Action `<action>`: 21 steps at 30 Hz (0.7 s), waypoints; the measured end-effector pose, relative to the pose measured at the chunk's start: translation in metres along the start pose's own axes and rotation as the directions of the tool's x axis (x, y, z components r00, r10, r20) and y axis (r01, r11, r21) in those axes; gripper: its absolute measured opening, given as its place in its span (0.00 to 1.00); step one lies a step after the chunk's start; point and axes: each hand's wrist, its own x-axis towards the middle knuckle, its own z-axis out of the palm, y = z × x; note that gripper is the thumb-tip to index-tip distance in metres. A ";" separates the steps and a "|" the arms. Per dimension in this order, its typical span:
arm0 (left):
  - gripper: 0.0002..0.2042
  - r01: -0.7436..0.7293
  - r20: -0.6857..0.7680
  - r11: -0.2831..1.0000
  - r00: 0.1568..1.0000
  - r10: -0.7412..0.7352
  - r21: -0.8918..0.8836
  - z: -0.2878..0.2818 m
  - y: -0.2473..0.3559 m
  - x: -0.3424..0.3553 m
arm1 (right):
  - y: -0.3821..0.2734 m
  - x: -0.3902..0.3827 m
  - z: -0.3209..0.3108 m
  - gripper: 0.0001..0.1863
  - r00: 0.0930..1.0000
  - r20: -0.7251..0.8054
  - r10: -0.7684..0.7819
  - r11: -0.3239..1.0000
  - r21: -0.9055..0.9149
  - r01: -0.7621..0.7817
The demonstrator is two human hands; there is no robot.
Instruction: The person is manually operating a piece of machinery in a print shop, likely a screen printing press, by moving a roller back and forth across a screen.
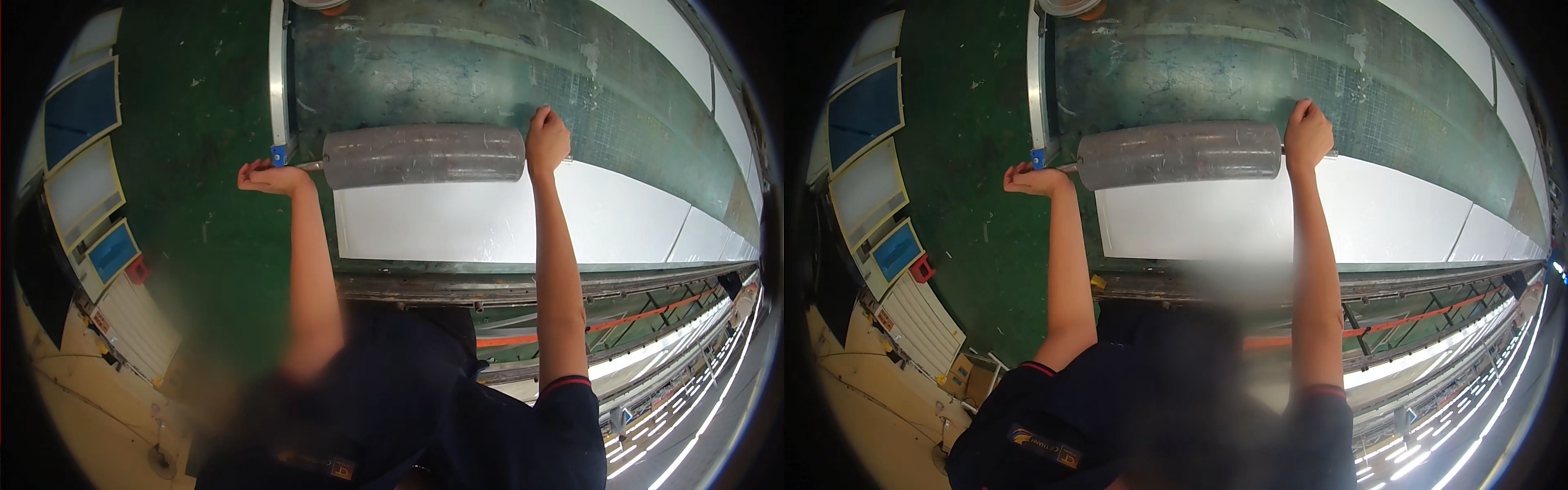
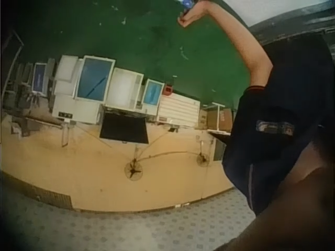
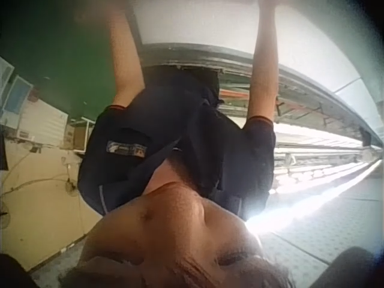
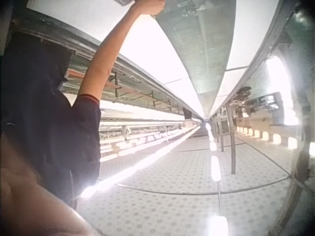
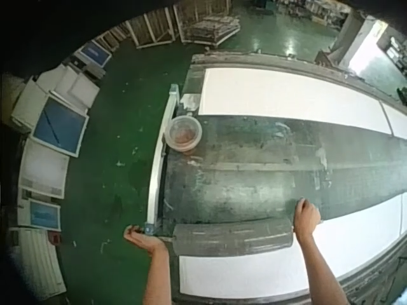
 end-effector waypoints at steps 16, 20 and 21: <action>0.15 0.156 -0.002 0.987 0.988 -0.157 0.043 -0.080 -0.029 -0.012 | 0.045 -0.064 -0.004 0.24 0.978 -0.008 -0.209 0.978 -0.025 0.208; 0.14 0.030 0.209 0.974 0.975 -0.078 0.225 -0.141 -0.038 -0.019 | 0.076 -0.118 -0.015 0.23 0.984 0.020 -0.179 0.976 -0.121 0.180; 0.14 -0.049 0.292 0.955 0.956 -0.041 0.293 -0.159 -0.043 -0.016 | 0.079 -0.134 -0.017 0.23 0.986 0.030 -0.161 0.972 -0.171 0.164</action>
